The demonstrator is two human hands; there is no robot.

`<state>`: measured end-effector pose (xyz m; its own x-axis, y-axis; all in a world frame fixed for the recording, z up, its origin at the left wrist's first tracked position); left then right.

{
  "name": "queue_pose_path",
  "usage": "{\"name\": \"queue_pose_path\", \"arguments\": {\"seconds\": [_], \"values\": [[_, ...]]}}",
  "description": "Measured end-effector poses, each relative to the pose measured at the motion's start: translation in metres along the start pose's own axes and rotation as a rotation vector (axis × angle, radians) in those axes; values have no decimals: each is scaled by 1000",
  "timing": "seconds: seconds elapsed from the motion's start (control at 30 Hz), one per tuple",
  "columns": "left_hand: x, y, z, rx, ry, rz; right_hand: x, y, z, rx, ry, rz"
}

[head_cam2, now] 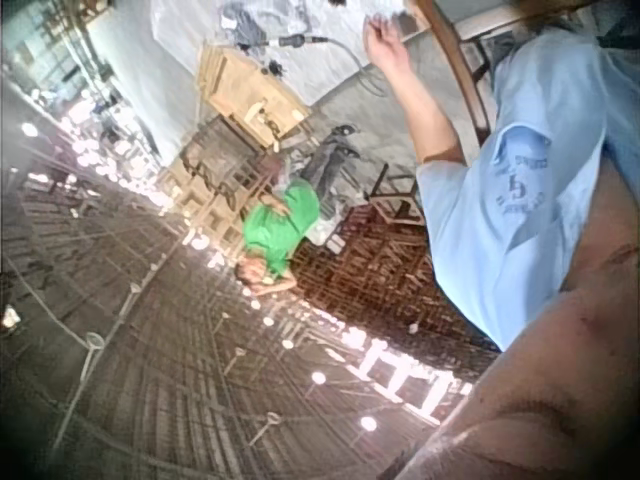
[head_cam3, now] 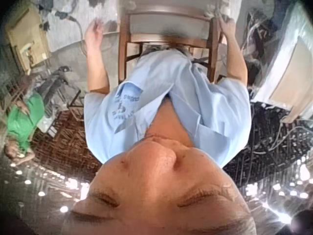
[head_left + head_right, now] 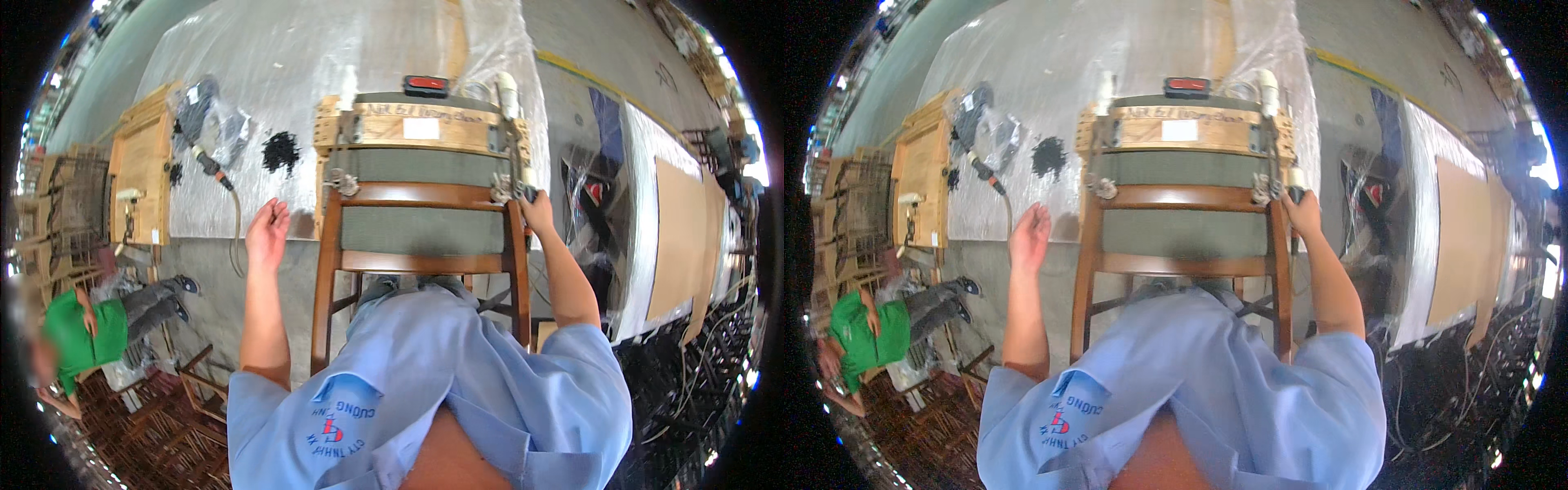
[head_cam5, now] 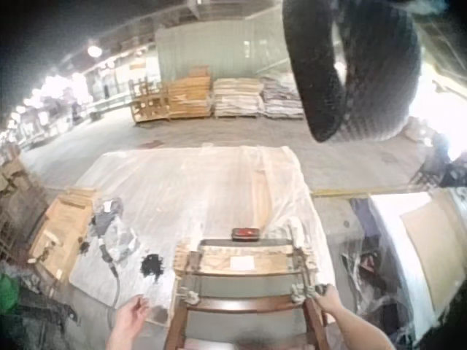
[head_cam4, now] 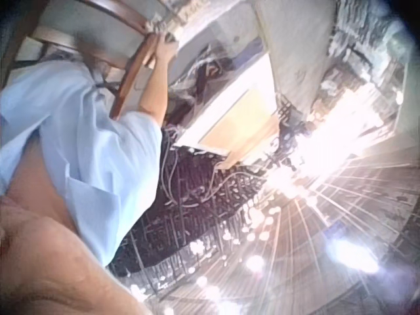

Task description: The person assembles a wooden chair by attaching a fabric seat cushion to the frame using a pneumatic drill and screws. They then attach the backrest, apply glue to the joints, and place the completed chair on a table.

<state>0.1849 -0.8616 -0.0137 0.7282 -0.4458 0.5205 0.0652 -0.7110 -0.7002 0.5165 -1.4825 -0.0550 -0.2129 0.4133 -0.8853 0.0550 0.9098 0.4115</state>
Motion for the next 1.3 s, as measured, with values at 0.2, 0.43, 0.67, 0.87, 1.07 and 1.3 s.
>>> {"name": "queue_pose_path", "arguments": {"seconds": [0.2,0.43,0.67,0.87,1.07,1.3], "values": [[79,29,-93,-86,86,141,14,-15,11,29,27,-4],[183,138,-153,-394,416,378,4,-28,30,74,240,337],[224,172,-159,-370,600,443,-141,11,-197,34,492,1243],[227,205,-175,-434,681,444,-172,15,-455,202,777,1295],[218,202,-164,-369,619,440,-116,-15,-592,513,1017,941],[196,214,-149,-343,573,632,11,-73,-562,485,1068,1158]]}}
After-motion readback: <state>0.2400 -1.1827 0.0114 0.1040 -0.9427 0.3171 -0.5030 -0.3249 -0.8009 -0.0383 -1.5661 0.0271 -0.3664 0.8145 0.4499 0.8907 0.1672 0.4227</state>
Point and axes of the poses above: each hand's wrist, its own z-axis towards the middle knuckle, its own x-axis out of the palm, y = z × x, the point moved 9 cm from there along z, towards the middle knuckle, and after that the axes turned 1 degree about x, right-handed, at the moved point
